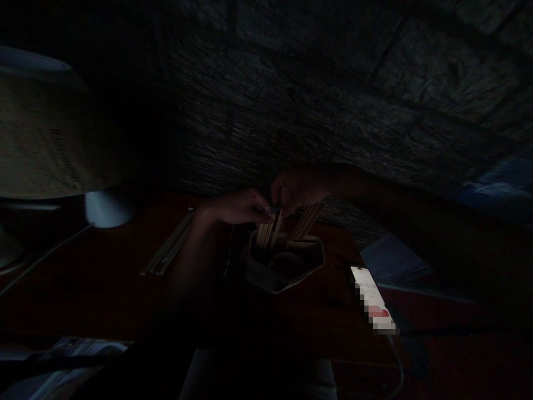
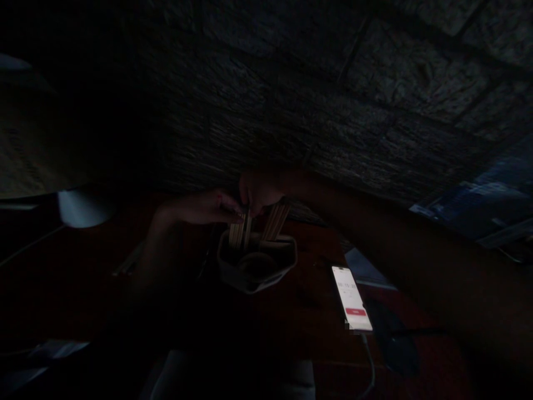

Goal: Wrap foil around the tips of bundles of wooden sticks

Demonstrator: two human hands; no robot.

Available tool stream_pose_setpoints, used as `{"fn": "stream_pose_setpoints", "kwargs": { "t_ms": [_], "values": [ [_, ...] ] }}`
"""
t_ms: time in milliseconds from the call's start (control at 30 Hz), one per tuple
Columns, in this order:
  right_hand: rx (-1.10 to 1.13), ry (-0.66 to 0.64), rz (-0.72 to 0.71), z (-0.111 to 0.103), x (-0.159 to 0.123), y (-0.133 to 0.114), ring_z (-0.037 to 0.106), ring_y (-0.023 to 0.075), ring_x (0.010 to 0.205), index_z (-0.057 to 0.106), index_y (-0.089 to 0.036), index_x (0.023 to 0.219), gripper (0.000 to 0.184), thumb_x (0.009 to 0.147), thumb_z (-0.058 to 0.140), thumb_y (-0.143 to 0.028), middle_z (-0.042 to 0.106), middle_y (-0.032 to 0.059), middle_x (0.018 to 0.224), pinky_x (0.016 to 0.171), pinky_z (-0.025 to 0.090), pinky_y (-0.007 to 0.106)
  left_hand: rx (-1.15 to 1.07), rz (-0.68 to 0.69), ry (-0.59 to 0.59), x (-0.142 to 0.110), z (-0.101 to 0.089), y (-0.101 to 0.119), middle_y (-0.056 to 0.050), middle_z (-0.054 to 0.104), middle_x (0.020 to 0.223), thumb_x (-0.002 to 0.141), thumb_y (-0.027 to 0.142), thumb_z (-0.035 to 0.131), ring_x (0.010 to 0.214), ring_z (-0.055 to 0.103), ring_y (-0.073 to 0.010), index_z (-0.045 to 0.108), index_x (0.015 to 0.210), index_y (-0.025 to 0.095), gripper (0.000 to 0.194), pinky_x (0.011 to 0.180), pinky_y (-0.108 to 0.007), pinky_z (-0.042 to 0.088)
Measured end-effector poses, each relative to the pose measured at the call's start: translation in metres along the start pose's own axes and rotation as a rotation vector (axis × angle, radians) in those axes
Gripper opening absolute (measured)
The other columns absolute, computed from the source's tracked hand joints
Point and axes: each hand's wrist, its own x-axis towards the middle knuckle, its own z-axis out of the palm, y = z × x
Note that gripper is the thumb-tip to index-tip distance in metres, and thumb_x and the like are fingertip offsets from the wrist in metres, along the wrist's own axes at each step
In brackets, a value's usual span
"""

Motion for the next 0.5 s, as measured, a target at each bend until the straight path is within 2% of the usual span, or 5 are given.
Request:
{"fn": "stream_pose_setpoints", "kwargs": {
  "t_ms": [167,367,500],
  "values": [
    [-0.006,-0.010,-0.008,0.010,0.008,0.002,0.070,0.0187,0.083,0.074,-0.015,0.106,0.031,0.077,0.075,-0.024,0.079,0.0032,0.091,0.066,0.045,0.026,-0.004,-0.028,-0.037,0.002,0.001,-0.004,-0.001,0.070,0.073,0.083,0.044,0.064,0.061,0.056,-0.0123,0.076,0.092,0.015,0.032,0.057,-0.023,0.034],
    [0.015,-0.013,-0.002,0.017,0.016,0.011,0.069,0.0205,0.081,0.077,-0.017,0.101,0.027,0.074,0.075,-0.025,0.079,0.0030,0.088,0.066,0.045,0.028,0.012,-0.022,-0.031,0.002,0.001,-0.001,0.000,0.068,0.068,0.084,0.039,0.065,0.059,0.054,-0.0118,0.075,0.089,0.015,0.027,0.056,-0.023,0.032],
    [0.015,-0.043,-0.002,0.021,0.018,0.011,0.068,0.0183,0.078,0.077,-0.015,0.097,0.023,0.076,0.073,-0.024,0.079,0.0021,0.084,0.064,0.043,0.027,0.022,-0.010,-0.024,0.003,0.002,-0.001,0.001,0.066,0.065,0.083,0.038,0.065,0.057,0.052,-0.0113,0.075,0.086,0.015,0.026,0.055,-0.023,0.031]
  ]
}}
